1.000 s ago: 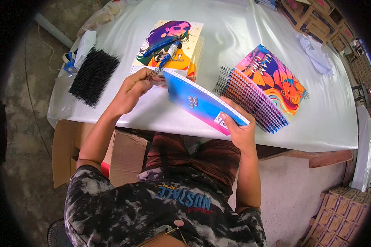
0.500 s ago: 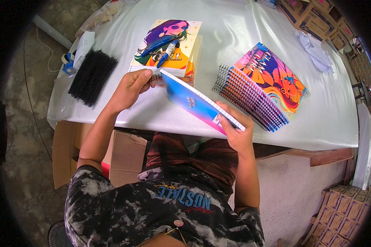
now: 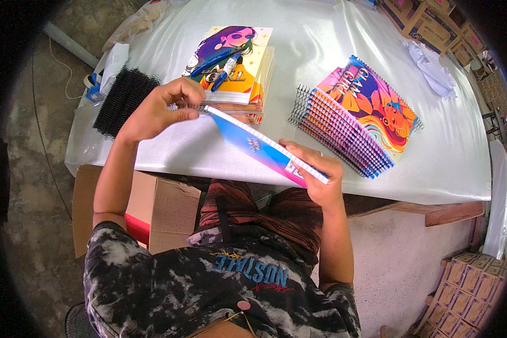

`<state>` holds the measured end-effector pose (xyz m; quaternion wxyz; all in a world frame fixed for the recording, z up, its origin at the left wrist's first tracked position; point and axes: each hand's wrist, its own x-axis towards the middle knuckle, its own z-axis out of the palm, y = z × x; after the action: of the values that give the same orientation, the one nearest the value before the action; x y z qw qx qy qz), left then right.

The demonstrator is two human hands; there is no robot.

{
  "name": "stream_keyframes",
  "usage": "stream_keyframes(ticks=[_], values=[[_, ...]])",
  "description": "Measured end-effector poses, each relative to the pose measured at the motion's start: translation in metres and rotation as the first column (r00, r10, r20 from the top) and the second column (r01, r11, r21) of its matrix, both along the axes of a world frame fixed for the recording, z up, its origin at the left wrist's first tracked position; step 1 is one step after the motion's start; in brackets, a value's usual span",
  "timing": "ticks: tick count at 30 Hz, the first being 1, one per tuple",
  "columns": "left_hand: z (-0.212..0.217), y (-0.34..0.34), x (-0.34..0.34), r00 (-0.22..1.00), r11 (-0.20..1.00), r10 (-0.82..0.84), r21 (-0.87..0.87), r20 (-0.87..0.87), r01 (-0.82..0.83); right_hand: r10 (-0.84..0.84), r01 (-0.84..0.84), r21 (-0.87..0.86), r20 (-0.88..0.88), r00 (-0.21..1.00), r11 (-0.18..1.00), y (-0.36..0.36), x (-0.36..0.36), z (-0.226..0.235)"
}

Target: The person assembles spiral-bound notebooks by inserting metal coils into the punched holes of the covers and pages. They repeatedly pick up a coil, align it with the notebook, and press it into place, then place the finished notebook on a stack.

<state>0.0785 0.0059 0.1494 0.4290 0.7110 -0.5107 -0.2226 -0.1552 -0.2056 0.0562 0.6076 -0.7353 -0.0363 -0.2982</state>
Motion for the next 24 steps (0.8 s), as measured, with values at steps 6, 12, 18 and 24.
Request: stream_keyframes(ticks=[6, 12, 18, 24], values=[[0.019, 0.004, -0.027, 0.773, 0.990, -0.031, 0.127, 0.633, -0.064, 0.005, -0.004, 0.027, -0.045, 0.999, 1.000, 0.012, 0.007, 0.002], [0.022, 0.004, -0.027, 0.613, 0.996, 0.024, 0.034, 0.789, -0.084, 0.023, -0.020, 0.109, -0.028, 0.999, 0.994, 0.018, 0.009, 0.003], [0.027, 0.000, -0.034, 0.573, 0.988, 0.033, 0.060, 0.819, -0.144, 0.066, -0.065, 0.080, -0.004, 0.998, 0.995, 0.018, 0.015, -0.001], [0.036, 0.004, -0.033, 0.574, 0.963, -0.124, 0.238, 0.809, -0.126, 0.036, -0.044, -0.059, -0.124, 0.992, 0.997, 0.026, 0.013, 0.001]])
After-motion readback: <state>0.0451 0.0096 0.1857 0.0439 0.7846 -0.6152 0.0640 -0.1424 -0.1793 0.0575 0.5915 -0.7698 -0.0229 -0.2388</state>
